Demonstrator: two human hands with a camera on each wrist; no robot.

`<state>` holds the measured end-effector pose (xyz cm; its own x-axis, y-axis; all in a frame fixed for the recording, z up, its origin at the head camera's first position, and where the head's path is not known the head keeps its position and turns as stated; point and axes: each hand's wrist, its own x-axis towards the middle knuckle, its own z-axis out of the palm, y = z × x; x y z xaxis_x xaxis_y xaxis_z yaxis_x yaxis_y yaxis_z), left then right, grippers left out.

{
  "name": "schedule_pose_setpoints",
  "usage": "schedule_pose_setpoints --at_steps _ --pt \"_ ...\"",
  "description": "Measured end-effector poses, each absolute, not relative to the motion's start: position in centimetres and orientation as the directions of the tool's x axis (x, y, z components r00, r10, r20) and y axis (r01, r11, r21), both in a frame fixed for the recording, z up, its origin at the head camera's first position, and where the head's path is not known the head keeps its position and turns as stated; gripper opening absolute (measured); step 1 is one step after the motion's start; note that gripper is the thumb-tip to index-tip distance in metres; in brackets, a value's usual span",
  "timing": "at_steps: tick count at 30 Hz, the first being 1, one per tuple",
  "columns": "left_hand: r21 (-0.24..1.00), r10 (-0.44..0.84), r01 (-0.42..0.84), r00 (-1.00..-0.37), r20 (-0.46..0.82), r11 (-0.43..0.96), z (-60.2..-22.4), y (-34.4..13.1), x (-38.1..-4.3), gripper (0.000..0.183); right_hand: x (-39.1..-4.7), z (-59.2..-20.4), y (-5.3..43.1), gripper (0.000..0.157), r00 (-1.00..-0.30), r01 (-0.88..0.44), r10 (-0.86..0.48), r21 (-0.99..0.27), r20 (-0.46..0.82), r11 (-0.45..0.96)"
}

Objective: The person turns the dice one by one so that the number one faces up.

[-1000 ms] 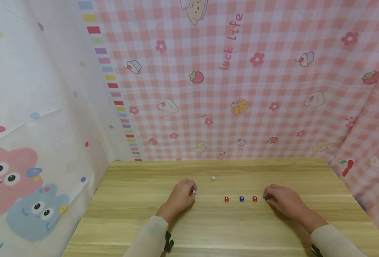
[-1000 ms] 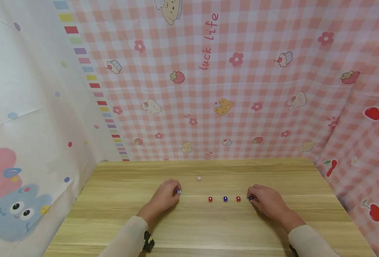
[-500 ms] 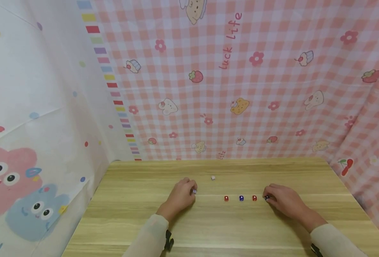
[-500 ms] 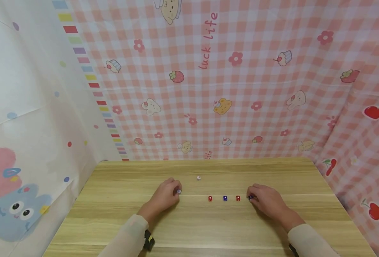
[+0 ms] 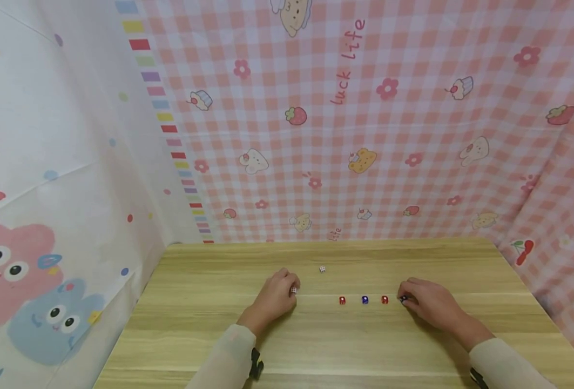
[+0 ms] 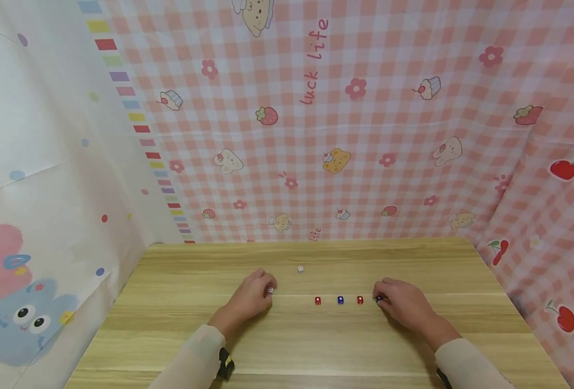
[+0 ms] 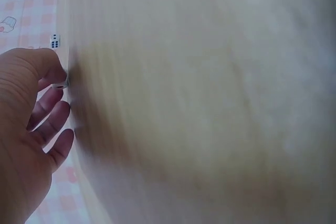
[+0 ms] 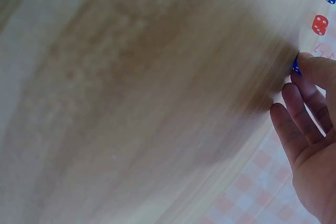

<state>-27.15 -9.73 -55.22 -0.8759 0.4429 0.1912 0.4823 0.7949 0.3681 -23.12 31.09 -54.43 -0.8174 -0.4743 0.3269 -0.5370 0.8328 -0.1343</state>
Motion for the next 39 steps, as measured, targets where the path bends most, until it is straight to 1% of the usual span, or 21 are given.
schedule_pose_setpoints --at_steps 7,13,20,25,39 --pt "0.424 0.414 0.449 -0.893 0.178 0.786 -55.49 -9.89 -27.09 0.018 -23.16 -54.57 31.2 0.027 -0.822 -0.534 -0.472 -0.141 0.32 0.834" --pt "0.444 0.403 0.447 -0.894 0.195 0.777 -55.58 -10.04 -27.0 0.015 -23.21 -54.66 31.19 0.027 -0.822 -0.538 -0.478 -0.143 0.311 0.831" --pt "0.436 0.397 0.455 -0.891 0.222 0.777 -55.82 -10.1 -27.13 0.011 -23.16 -54.66 31.21 0.027 -0.824 -0.531 -0.47 -0.143 0.315 0.835" --pt "0.426 0.403 0.467 -0.884 0.237 0.775 -55.97 -10.1 -27.24 0.012 -23.13 -54.59 31.17 0.027 -0.824 -0.531 -0.469 -0.144 0.318 0.835" --pt "0.399 0.413 0.447 -0.894 0.172 0.801 -55.42 -9.81 -27.15 0.014 -23.14 -54.46 31.1 0.026 -0.828 -0.526 -0.463 -0.152 0.315 0.837"
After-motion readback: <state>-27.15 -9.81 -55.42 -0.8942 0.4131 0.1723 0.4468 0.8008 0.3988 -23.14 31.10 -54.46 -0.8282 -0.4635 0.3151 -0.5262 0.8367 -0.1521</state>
